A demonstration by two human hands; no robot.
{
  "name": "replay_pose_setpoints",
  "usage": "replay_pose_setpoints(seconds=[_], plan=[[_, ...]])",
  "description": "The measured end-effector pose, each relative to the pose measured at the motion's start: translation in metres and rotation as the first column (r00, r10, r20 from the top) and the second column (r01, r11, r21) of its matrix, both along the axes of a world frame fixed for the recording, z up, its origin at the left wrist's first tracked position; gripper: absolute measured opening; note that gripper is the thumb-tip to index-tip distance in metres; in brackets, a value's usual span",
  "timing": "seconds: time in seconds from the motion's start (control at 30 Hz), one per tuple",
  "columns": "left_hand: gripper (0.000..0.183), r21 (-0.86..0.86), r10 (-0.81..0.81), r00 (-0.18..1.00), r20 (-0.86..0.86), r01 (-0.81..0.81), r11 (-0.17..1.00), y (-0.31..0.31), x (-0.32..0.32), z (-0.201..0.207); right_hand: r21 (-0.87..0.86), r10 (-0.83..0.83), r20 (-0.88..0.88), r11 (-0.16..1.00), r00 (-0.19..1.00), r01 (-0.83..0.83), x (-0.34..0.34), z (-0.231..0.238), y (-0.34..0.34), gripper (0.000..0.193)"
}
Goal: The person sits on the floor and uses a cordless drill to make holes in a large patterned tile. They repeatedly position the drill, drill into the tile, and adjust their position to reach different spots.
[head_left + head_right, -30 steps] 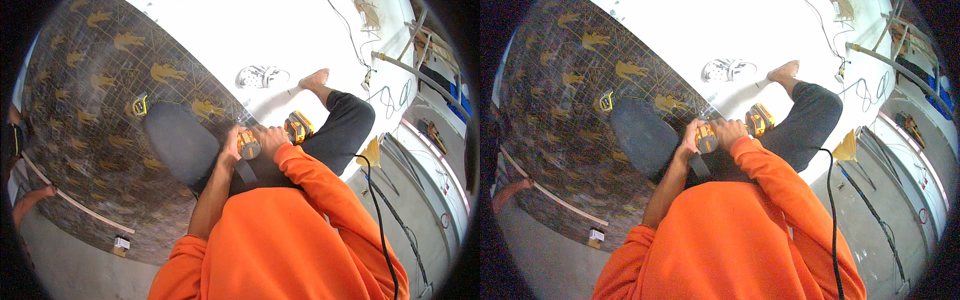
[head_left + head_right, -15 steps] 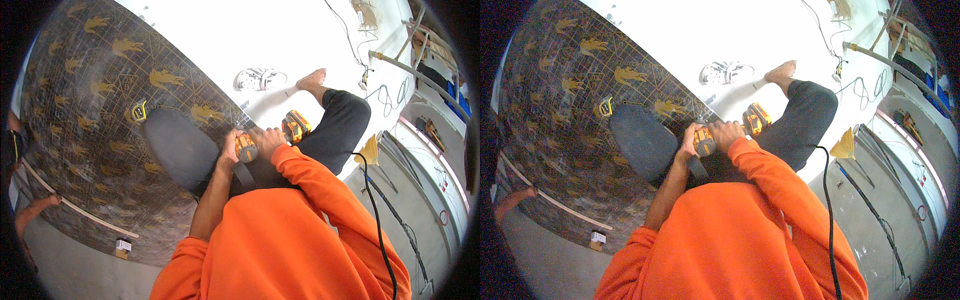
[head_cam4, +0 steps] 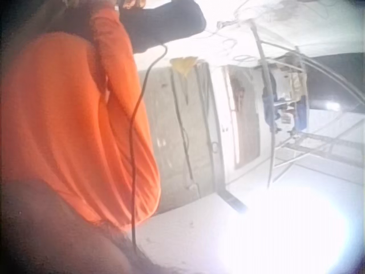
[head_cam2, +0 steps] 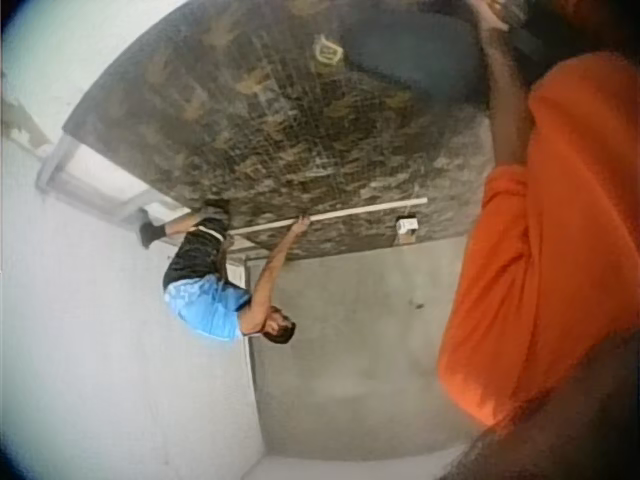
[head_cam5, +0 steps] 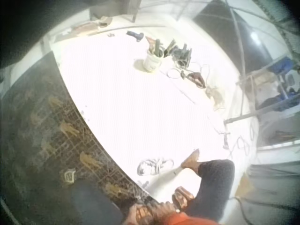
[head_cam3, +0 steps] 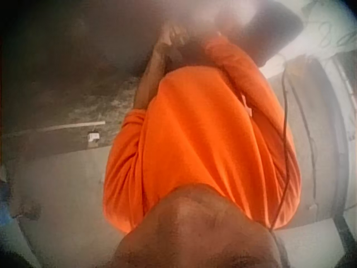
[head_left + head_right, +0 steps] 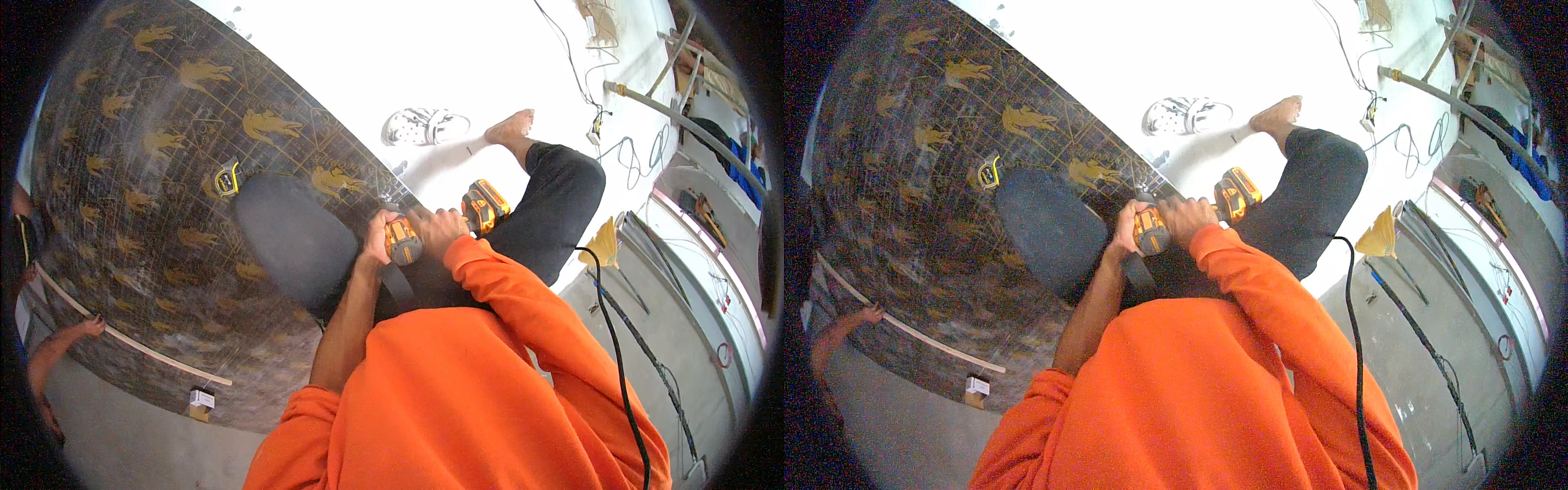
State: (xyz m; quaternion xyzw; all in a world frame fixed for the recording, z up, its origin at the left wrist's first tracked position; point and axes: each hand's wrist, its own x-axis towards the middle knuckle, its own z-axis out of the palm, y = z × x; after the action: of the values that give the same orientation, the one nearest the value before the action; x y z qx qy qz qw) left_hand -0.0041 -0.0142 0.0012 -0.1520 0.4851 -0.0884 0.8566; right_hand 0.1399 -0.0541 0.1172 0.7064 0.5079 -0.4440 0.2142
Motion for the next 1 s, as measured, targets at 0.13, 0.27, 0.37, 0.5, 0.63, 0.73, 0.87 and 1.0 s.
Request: replay_pose_setpoints(seconds=[0.13,0.27,0.37,0.5,0.63,0.73,0.87,1.0], plan=[[0.024,0.014,-0.001,1.000,-0.025,0.001,1.000,-0.002,0.000,-0.001,-0.009,0.035,-0.001,0.999,0.999,-0.035,0.001,-0.001,0.000,0.033],[0.026,0.058,0.009,0.996,0.087,-0.014,0.998,-0.005,-0.004,-0.004,0.033,0.036,0.014,0.999,0.999,-0.036,0.002,-0.001,-0.003,0.033],[0.025,0.077,0.027,0.995,0.097,-0.034,0.996,-0.005,-0.004,-0.003,0.068,-0.001,0.007,0.998,1.000,0.000,0.001,-0.001,-0.004,0.025],[0.024,-0.005,-0.013,1.000,0.020,0.013,1.000,-0.002,-0.002,-0.002,0.020,0.003,-0.006,1.000,1.000,-0.003,0.001,-0.003,-0.002,0.032],[0.023,0.009,-0.003,1.000,-0.001,0.003,1.000,-0.004,-0.003,-0.007,0.014,0.019,-0.014,1.000,1.000,-0.019,0.001,-0.003,-0.002,0.025],[0.022,0.084,0.033,0.988,0.152,-0.046,0.995,-0.008,-0.004,-0.011,0.086,-0.008,-0.006,0.996,1.000,0.008,0.003,-0.002,-0.004,0.018],[0.023,-0.009,0.007,0.999,0.041,-0.006,1.000,-0.008,-0.004,-0.009,0.090,0.010,-0.020,0.996,1.000,-0.008,0.004,-0.003,-0.005,0.018],[0.024,-0.019,-0.009,1.000,0.015,0.009,1.000,-0.005,-0.002,-0.004,0.065,0.033,-0.027,0.997,0.999,-0.031,0.004,-0.004,-0.004,0.019]])
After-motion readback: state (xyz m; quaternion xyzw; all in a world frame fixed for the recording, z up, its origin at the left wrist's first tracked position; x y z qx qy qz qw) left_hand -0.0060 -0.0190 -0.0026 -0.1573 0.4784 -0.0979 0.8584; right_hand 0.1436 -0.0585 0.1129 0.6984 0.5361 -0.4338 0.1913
